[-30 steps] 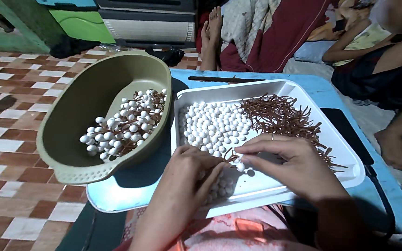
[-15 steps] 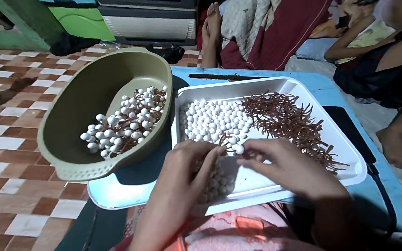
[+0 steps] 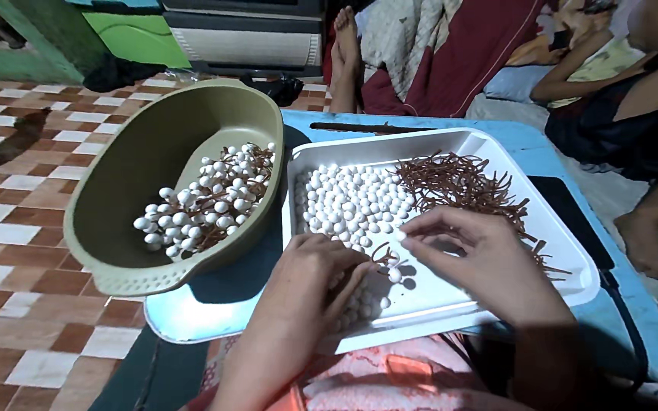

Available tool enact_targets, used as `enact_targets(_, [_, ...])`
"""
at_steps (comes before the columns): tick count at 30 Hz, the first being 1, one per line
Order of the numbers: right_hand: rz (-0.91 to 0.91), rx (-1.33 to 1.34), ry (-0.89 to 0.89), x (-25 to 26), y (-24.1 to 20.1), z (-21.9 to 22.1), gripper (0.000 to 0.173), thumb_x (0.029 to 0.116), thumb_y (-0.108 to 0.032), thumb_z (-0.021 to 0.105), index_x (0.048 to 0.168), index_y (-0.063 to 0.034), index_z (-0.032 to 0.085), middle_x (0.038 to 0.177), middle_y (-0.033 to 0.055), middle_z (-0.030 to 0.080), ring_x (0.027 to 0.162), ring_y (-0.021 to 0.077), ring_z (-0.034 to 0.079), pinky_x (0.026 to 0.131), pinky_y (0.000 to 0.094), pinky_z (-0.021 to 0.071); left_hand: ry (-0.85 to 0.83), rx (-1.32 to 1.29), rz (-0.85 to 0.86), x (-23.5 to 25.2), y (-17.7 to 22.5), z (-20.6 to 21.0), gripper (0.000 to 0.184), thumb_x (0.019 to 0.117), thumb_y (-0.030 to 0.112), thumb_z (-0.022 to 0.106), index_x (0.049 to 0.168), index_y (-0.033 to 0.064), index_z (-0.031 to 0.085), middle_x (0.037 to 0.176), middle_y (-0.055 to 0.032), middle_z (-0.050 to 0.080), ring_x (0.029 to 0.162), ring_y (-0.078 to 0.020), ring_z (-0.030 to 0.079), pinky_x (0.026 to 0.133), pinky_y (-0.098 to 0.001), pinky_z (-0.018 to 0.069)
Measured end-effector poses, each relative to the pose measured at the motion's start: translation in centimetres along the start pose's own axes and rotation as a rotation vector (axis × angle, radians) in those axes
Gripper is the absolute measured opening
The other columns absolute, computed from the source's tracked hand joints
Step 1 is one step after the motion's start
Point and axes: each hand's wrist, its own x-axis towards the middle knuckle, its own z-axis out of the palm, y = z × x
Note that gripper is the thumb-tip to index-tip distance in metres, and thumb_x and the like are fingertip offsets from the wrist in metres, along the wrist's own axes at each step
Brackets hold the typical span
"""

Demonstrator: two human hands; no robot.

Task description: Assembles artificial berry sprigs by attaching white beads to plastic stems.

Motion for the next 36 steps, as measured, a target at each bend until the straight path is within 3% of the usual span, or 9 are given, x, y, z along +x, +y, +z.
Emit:
enact_targets(4, [-0.024, 0.197, -0.009, -0.1, 0.1, -0.4, 0.019, 0.0833, -0.006, 0.074, 0.101, -0.0120, 0.071, 0.089, -0.0097, 0.073, 0.080, -0.0033, 0.069, 0.075, 0.0139, 0.0588, -0.017, 0.018, 0.023, 0.0, 0.0, 0.0, 0.026, 0.0965, 0.031, 0.060, 0.092, 0.0168, 0.081, 0.082, 0.0081, 0.071, 0.082, -0.0074, 0.065, 0.082, -0.0310, 0.0489])
enact_targets(7, [-0.008, 0.186, -0.066, -0.3, 0.0, -0.6, 0.022, 0.0890, -0.010, 0.070, 0.110, -0.0115, 0.075, 0.095, -0.0089, 0.074, 0.083, -0.0031, 0.069, 0.077, 0.0137, 0.0578, -0.025, 0.004, 0.039, 0.0, -0.1, 0.0, 0.026, 0.0966, 0.032, 0.060, 0.092, 0.0176, 0.081, 0.080, 0.0091, 0.070, 0.081, -0.0065, 0.064, 0.082, -0.0297, 0.0483])
enact_targets(10, [0.010, 0.165, -0.084, -0.4, 0.0, -0.7, 0.018, 0.0926, -0.013, 0.068, 0.108, -0.0129, 0.078, 0.095, -0.0095, 0.076, 0.082, -0.0027, 0.069, 0.076, 0.0139, 0.0579, -0.033, 0.013, 0.048, 0.0, -0.2, 0.0, 0.026, 0.0968, 0.033, 0.060, 0.093, 0.0196, 0.081, 0.082, 0.0102, 0.070, 0.085, -0.0064, 0.065, 0.083, -0.0290, 0.0500])
enact_targets(19, [-0.006, 0.205, -0.101, -0.5, -0.1, -0.5, 0.017, 0.0894, -0.008, 0.069, 0.104, -0.0103, 0.078, 0.092, -0.0088, 0.076, 0.084, -0.0033, 0.070, 0.079, 0.0135, 0.0578, -0.035, 0.005, 0.058, 0.0, -0.2, 0.0, 0.026, 0.0969, 0.031, 0.059, 0.094, 0.0180, 0.082, 0.081, 0.0092, 0.070, 0.083, -0.0070, 0.064, 0.081, -0.0293, 0.0498])
enact_targets(29, [-0.042, 0.133, -0.162, -0.3, 0.2, -0.4, 0.017, 0.0897, -0.015, 0.069, 0.101, -0.0149, 0.082, 0.096, -0.0083, 0.077, 0.089, -0.0017, 0.070, 0.079, 0.0146, 0.0587, -0.072, 0.050, 0.120, -0.1, -0.2, 0.0, 0.026, 0.0954, 0.028, 0.057, 0.096, 0.0195, 0.082, 0.082, 0.0102, 0.070, 0.085, -0.0088, 0.064, 0.078, -0.0275, 0.0497])
enact_targets(33, [-0.037, 0.083, -0.137, -0.2, 0.6, -1.2, 0.020, 0.0969, -0.021, 0.065, 0.112, -0.0147, 0.077, 0.097, -0.0094, 0.075, 0.086, -0.0023, 0.069, 0.075, 0.0160, 0.0579, -0.046, -0.013, 0.063, 0.0, -0.1, 0.0, 0.028, 0.0988, 0.030, 0.056, 0.101, 0.0185, 0.081, 0.081, 0.0096, 0.067, 0.083, -0.0071, 0.062, 0.077, -0.0282, 0.0488])
enact_targets(36, [0.056, -0.086, 0.013, -0.3, 0.8, -3.1, 0.025, 0.1005, -0.019, 0.062, 0.122, -0.0112, 0.072, 0.102, -0.0032, 0.075, 0.083, 0.0013, 0.069, 0.073, 0.0212, 0.0583, 0.016, -0.068, 0.003, 0.1, -0.4, -1.0, 0.025, 0.0991, 0.028, 0.058, 0.104, 0.0180, 0.081, 0.085, 0.0095, 0.068, 0.084, -0.0056, 0.062, 0.077, -0.0289, 0.0505])
